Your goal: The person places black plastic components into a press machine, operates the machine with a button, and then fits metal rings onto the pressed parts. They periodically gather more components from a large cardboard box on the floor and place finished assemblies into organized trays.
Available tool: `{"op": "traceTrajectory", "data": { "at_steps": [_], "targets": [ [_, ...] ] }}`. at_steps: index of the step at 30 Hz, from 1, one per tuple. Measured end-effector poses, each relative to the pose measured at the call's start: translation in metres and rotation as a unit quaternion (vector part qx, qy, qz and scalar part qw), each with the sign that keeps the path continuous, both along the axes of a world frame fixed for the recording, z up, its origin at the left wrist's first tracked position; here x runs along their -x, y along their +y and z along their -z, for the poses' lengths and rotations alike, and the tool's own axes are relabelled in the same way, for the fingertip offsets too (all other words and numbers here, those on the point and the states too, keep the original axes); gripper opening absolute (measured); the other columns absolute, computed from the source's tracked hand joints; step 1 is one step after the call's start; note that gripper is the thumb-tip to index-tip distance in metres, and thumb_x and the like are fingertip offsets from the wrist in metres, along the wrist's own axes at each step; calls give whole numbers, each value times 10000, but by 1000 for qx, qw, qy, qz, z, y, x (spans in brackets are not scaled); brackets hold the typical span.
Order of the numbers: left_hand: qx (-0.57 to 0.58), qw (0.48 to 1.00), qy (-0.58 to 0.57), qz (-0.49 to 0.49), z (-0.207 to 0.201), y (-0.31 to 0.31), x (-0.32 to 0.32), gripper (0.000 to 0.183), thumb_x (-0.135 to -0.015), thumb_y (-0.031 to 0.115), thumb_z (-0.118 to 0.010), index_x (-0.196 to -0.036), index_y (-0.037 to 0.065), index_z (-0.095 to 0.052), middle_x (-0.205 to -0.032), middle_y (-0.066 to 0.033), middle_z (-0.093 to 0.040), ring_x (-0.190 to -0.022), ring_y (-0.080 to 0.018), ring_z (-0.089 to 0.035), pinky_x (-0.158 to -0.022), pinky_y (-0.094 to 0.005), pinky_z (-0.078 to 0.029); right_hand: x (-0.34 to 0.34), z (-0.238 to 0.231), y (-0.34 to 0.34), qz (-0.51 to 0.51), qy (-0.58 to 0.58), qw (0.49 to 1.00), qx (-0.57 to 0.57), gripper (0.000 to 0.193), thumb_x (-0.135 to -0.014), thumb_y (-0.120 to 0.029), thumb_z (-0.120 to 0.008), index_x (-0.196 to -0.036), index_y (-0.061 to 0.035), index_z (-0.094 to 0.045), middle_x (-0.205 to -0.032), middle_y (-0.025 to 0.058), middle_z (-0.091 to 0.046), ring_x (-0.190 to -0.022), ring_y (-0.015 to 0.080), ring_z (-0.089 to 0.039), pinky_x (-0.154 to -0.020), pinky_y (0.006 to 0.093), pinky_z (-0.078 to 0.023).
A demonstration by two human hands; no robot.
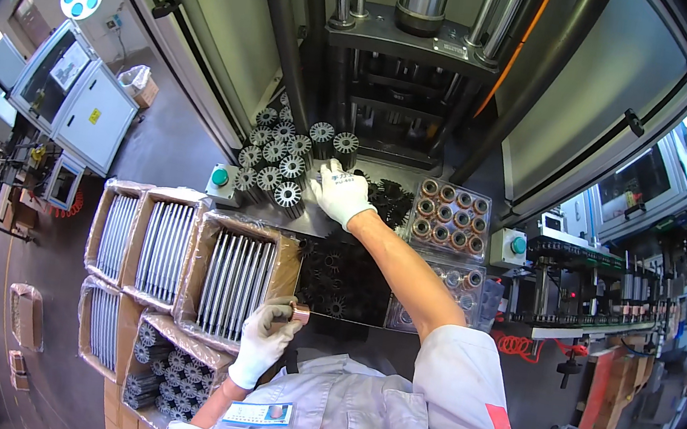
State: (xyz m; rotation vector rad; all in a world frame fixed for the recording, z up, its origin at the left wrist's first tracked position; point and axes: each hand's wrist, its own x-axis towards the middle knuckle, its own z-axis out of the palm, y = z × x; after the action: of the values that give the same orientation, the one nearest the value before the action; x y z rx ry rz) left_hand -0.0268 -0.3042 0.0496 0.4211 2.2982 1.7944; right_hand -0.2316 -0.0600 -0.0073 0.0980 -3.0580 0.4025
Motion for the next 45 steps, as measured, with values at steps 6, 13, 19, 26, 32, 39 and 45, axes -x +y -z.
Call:
{"op": "traceTrajectory", "data": {
  "at_steps": [6,13,19,26,32,39,45],
  "targets": [
    [-28,999,-13,11,34,-17,28,170,-886,48,-753,-991,-37,-651,-1171,-140,-671,-973,-135,-646,-847,-273,-538,-3,-20,6,-45,-36,994,-93,325,-936,-331,-551,-907,-45,-702,-970,167,-709,-837,331,-702,-706,480,-530],
    [-155,956,-250,-24,13,1,50,178,-926,86,-742,-1066,-12,-691,-943,-13,-701,-816,-45,-612,-739,-200,-496,-32,-43,62,85,128,967,201,312,-946,-320,-604,-1072,-58,-718,-1071,160,-688,-996,349,-670,-884,429,-526],
    [-251,924,-288,-8,13,37,55,207,-969,100,-692,-1102,-57,-667,-1015,-84,-706,-903,-149,-687,-921,-347,-579,10,-24,131,183,116,943,253,823,-885,-391,-716,-1494,52,-382,-1511,276,-426,-1417,391,-413,-1172,412,-349],
    [-149,966,-207,-38,5,61,53,300,-970,121,-705,-1181,-88,-665,-1028,-83,-726,-909,-142,-699,-868,-274,-556,61,-41,121,248,137,924,258,901,-825,-419,-776,-1483,52,-379,-1381,297,-548,-1277,425,-534,-1093,445,-425],
    [-132,974,-174,-63,16,57,58,184,-973,120,-699,-1048,-49,-697,-928,-39,-698,-817,-103,-655,-791,-257,-544,109,-11,133,285,255,857,346,886,-730,-435,-849,-1407,6,-484,-1310,258,-614,-1191,403,-604,-1016,446,-480],
    [-40,999,-8,10,20,50,114,259,-966,247,-720,-981,-4,-662,-1151,-108,-667,-942,-111,-588,-828,-260,-479,112,-8,134,307,210,861,347,816,-700,-388,-854,-1359,-37,-525,-1203,211,-631,-1158,372,-592,-1003,442,-470],
    [52,995,84,24,4,65,162,198,-945,166,-693,-986,-24,-653,-1119,-158,-569,-1045,-257,-594,-907,-342,-500,117,-57,122,271,219,842,412,764,-749,-370,-826,-1321,23,-508,-1212,243,-662,-1142,390,-641,-999,433,-494]
  ]
}}
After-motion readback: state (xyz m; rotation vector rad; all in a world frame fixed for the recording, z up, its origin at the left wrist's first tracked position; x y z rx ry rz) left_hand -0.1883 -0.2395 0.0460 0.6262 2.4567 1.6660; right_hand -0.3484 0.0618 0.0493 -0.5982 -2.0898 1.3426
